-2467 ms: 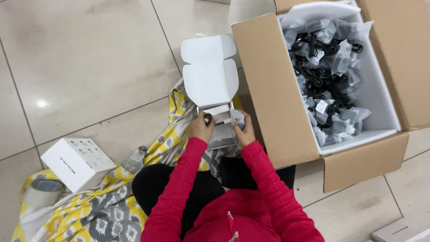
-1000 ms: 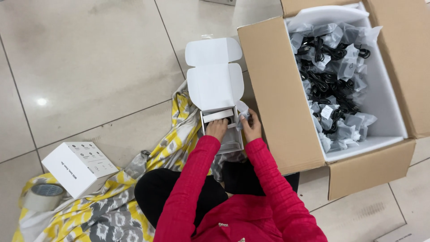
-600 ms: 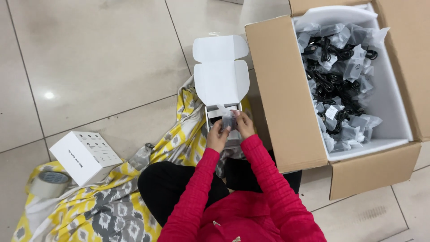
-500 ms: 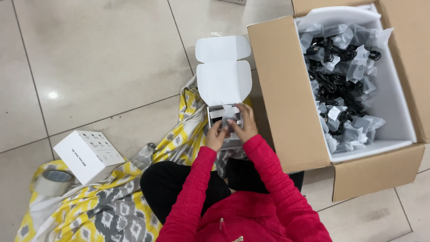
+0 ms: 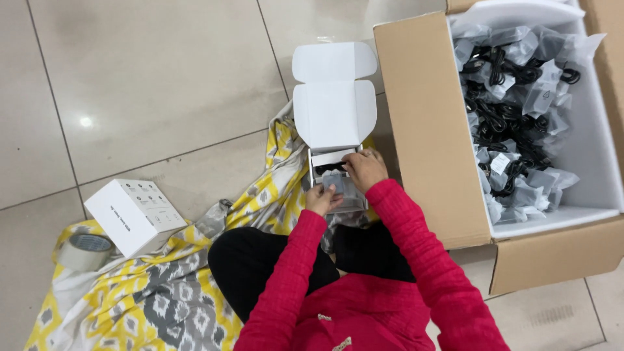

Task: The person packs electronic devices from a large shipping box into individual retail boxes.

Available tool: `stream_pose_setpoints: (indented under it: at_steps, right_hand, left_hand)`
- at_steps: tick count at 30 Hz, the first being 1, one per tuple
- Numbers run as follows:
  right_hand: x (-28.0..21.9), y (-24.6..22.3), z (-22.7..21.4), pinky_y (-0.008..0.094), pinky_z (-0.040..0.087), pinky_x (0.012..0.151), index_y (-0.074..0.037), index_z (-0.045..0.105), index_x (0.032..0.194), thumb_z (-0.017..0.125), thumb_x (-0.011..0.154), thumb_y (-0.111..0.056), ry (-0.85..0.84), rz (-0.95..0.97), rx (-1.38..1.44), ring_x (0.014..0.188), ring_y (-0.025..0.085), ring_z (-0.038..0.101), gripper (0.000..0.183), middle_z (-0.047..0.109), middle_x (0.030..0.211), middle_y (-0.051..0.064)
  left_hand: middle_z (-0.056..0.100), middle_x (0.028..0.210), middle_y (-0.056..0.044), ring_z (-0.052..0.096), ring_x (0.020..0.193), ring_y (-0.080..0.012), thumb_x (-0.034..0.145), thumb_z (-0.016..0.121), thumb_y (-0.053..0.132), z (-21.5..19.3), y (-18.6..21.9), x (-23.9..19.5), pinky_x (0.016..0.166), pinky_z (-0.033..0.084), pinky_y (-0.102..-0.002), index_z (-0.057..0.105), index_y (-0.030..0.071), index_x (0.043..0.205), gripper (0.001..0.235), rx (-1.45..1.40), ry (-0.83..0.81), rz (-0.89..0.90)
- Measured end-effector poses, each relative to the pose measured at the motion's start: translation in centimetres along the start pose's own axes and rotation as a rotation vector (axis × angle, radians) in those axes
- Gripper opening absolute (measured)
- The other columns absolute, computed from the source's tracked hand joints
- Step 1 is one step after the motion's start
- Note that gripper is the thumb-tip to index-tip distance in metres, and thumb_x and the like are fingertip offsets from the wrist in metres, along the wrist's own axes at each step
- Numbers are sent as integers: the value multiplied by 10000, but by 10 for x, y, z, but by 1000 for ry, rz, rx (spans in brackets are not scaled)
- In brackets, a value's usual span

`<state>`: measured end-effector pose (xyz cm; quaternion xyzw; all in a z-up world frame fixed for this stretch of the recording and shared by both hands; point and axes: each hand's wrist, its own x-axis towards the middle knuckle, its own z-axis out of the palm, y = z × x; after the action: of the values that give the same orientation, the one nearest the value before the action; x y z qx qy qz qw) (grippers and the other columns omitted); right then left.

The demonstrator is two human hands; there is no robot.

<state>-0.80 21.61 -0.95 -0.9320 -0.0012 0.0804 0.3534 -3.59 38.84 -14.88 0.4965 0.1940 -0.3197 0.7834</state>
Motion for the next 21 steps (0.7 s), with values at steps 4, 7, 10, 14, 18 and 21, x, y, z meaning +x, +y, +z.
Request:
stream_pose_setpoints:
  at_steps: [4, 7, 10, 14, 18, 21]
  right_hand:
    - [7, 37, 34, 795, 113, 1154, -148, 729, 1020, 594, 948, -206, -225, -178, -865, 1344, 218, 516, 164, 711, 1133, 24]
    - [6, 60, 59, 805, 36, 1139, -158, 715, 1000, 587, 908, -265, -117, -199, -770, 1448, 242, 393, 190, 660, 1298, 52]
    - [3, 67, 62, 785, 41, 1143, -137, 699, 1038, 599, 883, -244, -78, -179, -740, 1509, 241, 294, 213, 622, 1362, 57]
    - [2, 68, 69, 789, 34, 1167, -145, 694, 1030, 598, 925, -239, -137, -143, -756, 1531, 242, 269, 171, 613, 1372, 72]
    - [1, 60, 63, 775, 38, 1163, -132, 691, 1002, 640, 859, -220, -82, -128, -687, 1539, 273, 254, 176, 600, 1387, 95]
    - [0, 61, 68, 785, 34, 1155, -119, 687, 988, 689, 824, -222, -25, -135, -640, 1537, 292, 248, 194, 605, 1372, 108]
  left_hand:
    - [686, 917, -216, 726, 710, -272, 994, 688, 147, 16, 6, 26, 611, 651, -392, 638, -192, 1046, 347, 139, 295, 16]
    - [688, 853, -215, 717, 651, -268, 958, 733, 137, 26, 4, 50, 560, 650, -388, 651, -209, 978, 356, 230, 372, -28]
    - [699, 836, -198, 726, 629, -263, 894, 752, 91, 17, -21, 63, 550, 665, -387, 634, -153, 971, 281, 75, 418, -6]
    - [710, 822, -180, 732, 617, -256, 833, 761, 55, 30, -4, 50, 536, 673, -384, 628, -99, 975, 248, -9, 513, 120]
    - [734, 827, -216, 742, 634, -259, 867, 759, 84, 47, 43, 8, 535, 648, -356, 696, -154, 964, 264, 300, 560, 124]
    - [746, 852, -228, 755, 654, -261, 872, 763, 80, 40, 37, 16, 541, 651, -348, 716, -163, 987, 273, 390, 561, 102]
